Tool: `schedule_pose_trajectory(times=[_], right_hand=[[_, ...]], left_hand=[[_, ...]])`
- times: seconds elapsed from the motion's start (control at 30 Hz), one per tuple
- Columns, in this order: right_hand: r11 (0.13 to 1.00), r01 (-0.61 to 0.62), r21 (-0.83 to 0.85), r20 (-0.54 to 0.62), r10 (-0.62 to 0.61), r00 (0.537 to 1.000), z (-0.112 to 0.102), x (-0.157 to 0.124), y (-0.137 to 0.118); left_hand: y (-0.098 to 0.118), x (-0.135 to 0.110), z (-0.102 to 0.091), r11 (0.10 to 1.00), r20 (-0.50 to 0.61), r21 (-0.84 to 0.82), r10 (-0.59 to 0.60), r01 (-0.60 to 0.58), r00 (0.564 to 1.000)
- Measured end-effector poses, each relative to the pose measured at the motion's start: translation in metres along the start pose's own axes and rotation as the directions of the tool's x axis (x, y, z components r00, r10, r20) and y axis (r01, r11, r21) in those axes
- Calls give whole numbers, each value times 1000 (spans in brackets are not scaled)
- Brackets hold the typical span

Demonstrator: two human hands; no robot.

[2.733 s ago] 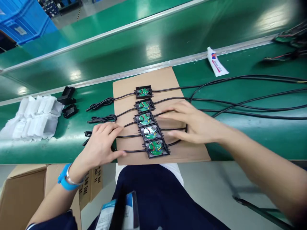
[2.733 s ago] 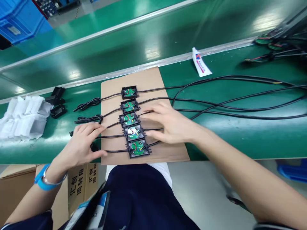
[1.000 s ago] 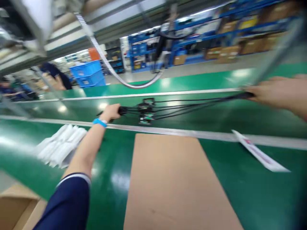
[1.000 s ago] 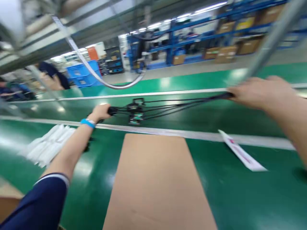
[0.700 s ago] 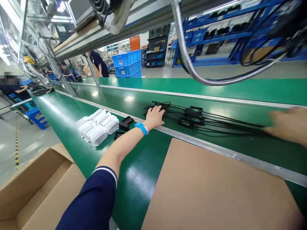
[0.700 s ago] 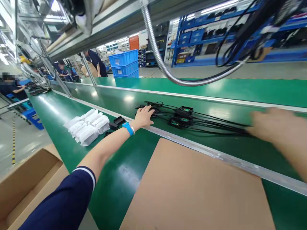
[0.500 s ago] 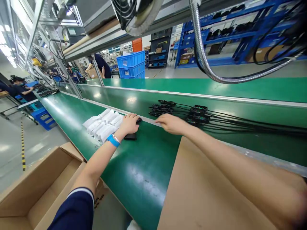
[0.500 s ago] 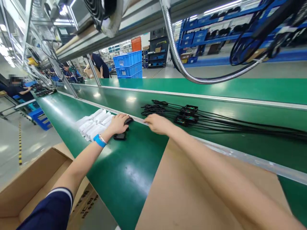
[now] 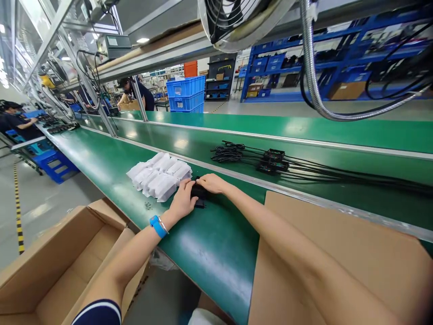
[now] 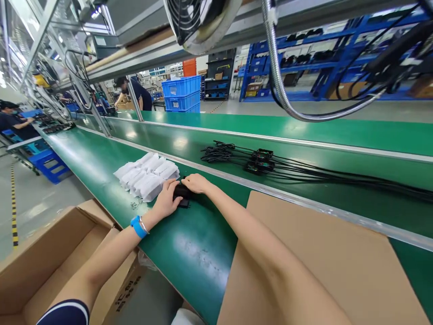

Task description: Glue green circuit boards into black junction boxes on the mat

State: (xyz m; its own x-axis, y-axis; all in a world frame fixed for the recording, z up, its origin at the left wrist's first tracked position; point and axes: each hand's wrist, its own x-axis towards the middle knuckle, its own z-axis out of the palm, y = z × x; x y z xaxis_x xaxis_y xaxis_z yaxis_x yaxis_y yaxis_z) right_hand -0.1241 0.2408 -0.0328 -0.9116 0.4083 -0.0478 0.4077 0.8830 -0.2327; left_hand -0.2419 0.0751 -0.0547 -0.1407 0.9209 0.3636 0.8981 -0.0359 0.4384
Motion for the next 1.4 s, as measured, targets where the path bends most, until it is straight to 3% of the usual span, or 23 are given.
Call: schedule_pose_trajectory(times=[0.13,0.23,0.33,0.57,0.67,0.77,0.87,0.93,1.0,1.07,1.13,1.23,1.33,1.4], right_hand=[[999,-33,-4,16,33,999,-2,-6,-1],[994,-101,-38,4,101,995,-5,-11,3],[995,-82,-50,10,83,997,-7,-19,-4],[999,19,-40,54,-17,998,0,-45,-50],[999,7,-45,23,-6,1000,1,-50,-56],[999,33,-21,22,-33,999,-9,-63,-52],[998,67,19,-8,-67,998,-31,-104,-38],[998,53,41,-53,-51,997,-43,-152,-21],[997,2,72,-110,6,994,-44,-212,4],[993,-74,93,-106,84,991,-29,-276,34],[959,-240,148,-83,254,964,-3,-337,66],[915,-378,141,-73,391,918,33,-402,100],[928,-365,75,-180,373,910,27,-406,97],[967,-254,29,-233,254,939,0,-367,73]], left_hand=[[0,-13,4,989,-36,-103,-113,109,993],[1,-21,8,977,-33,-171,-138,130,990],[3,-24,10,969,-37,-202,-152,141,988],[9,-19,15,978,-37,-178,-112,104,993],[11,-19,14,984,-19,-148,-100,97,995],[12,-21,2,990,-40,-81,-117,114,992],[8,-18,-25,985,-132,35,-161,167,978],[2,-10,-45,966,-189,128,-198,224,962],[-5,4,-59,943,-180,213,-221,258,958],[-8,18,-63,930,-109,276,-222,244,969],[-4,26,-55,929,-36,311,-200,201,979],[18,18,-35,945,54,311,-118,95,992],[38,0,-23,965,101,264,-27,-1,995],[39,-6,-25,970,42,241,-38,27,998]])
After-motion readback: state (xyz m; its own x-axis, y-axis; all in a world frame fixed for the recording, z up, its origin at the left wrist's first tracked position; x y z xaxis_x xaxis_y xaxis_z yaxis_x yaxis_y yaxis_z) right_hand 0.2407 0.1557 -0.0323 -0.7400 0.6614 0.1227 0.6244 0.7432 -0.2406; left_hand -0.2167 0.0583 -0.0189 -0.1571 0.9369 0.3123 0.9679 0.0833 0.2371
